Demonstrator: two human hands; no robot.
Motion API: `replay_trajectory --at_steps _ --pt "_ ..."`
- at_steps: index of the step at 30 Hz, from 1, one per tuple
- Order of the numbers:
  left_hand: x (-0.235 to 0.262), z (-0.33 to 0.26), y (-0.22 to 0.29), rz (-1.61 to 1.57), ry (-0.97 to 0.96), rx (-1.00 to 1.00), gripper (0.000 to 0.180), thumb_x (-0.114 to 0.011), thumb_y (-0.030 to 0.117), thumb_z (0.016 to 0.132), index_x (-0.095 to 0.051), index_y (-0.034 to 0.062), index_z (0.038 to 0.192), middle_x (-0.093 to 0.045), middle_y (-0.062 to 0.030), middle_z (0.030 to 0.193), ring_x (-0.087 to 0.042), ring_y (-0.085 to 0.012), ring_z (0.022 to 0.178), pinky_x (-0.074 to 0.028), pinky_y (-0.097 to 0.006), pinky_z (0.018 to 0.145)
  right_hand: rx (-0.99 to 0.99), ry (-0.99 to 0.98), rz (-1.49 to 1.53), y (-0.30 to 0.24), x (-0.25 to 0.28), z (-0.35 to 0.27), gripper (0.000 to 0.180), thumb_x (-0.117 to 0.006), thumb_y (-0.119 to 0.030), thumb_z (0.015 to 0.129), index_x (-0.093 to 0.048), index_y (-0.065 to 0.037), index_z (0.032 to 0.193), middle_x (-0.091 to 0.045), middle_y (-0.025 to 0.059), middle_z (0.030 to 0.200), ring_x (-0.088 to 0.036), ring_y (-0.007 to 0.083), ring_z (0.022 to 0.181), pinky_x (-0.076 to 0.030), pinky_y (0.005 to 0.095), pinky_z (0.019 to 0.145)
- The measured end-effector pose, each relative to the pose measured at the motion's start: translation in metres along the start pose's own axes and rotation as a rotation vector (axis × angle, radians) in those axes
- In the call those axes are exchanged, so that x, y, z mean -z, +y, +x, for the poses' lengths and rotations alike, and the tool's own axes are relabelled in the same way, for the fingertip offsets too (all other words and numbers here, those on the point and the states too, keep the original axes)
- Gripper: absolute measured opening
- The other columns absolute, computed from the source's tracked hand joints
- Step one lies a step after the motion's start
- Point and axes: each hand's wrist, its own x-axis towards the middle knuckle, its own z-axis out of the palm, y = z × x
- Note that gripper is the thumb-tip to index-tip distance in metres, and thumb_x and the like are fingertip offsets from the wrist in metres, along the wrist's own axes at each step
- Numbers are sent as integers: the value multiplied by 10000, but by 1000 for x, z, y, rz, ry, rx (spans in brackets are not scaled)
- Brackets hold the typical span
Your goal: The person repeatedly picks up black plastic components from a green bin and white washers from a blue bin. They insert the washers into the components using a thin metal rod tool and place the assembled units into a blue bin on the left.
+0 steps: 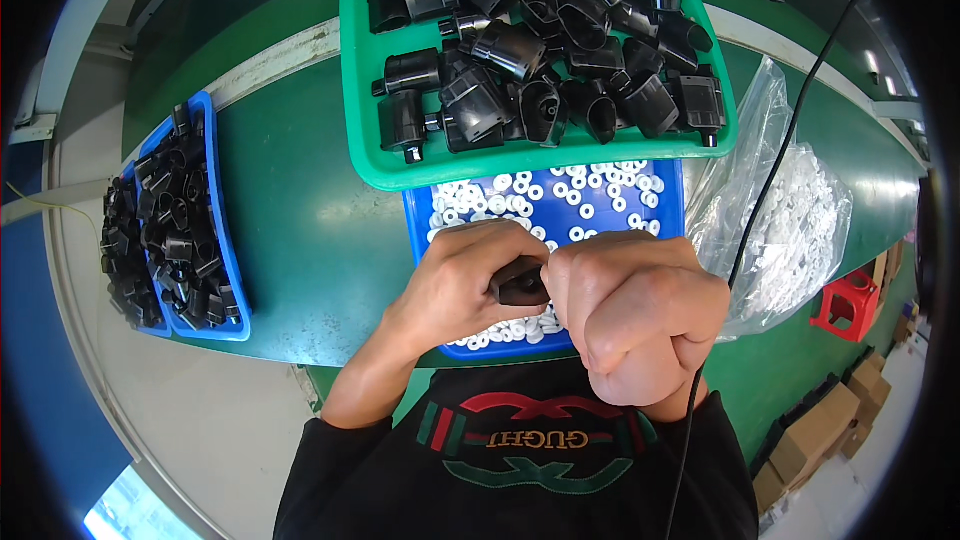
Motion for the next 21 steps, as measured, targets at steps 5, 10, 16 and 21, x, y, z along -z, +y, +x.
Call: replay_trajectory --at_steps 5,10,16,21 --pt "0 -1 -2 -4 -3 -14 388 -857 89 597 -643 44 917 -644 -96 782 -645 -293 704 -507 -363 627 -23 5 -33 -1 -1 -3 253 -636 88 794 -528 -82 641 -496 6 536 -427 106 438 -306 254 416" --pt "-1 -1 -2 -11 10 -33 378 -861 113 611 -638 33 905 -635 -96 769 -640 -295 696 -501 -364 617 -5 9 -45 2 -4 -3 264 -582 114 802 -509 -80 638 -475 7 520 -398 105 424 -280 260 410" --pt "-3 -4 -7 64 59 -27 363 -865 156 632 -632 26 879 -619 -101 748 -617 -297 665 -492 -373 601 59 38 -9 27 -3 -13 249 -521 141 753 -478 -76 639 -450 0 505 -376 110 406 -260 267 401" --pt "0 -3 -6 79 31 -44 366 -868 143 618 -631 28 872 -620 -94 748 -623 -293 675 -494 -370 600 68 42 -27 26 -8 -12 255 -572 103 779 -482 -91 639 -435 0 509 -364 124 411 -239 272 403"
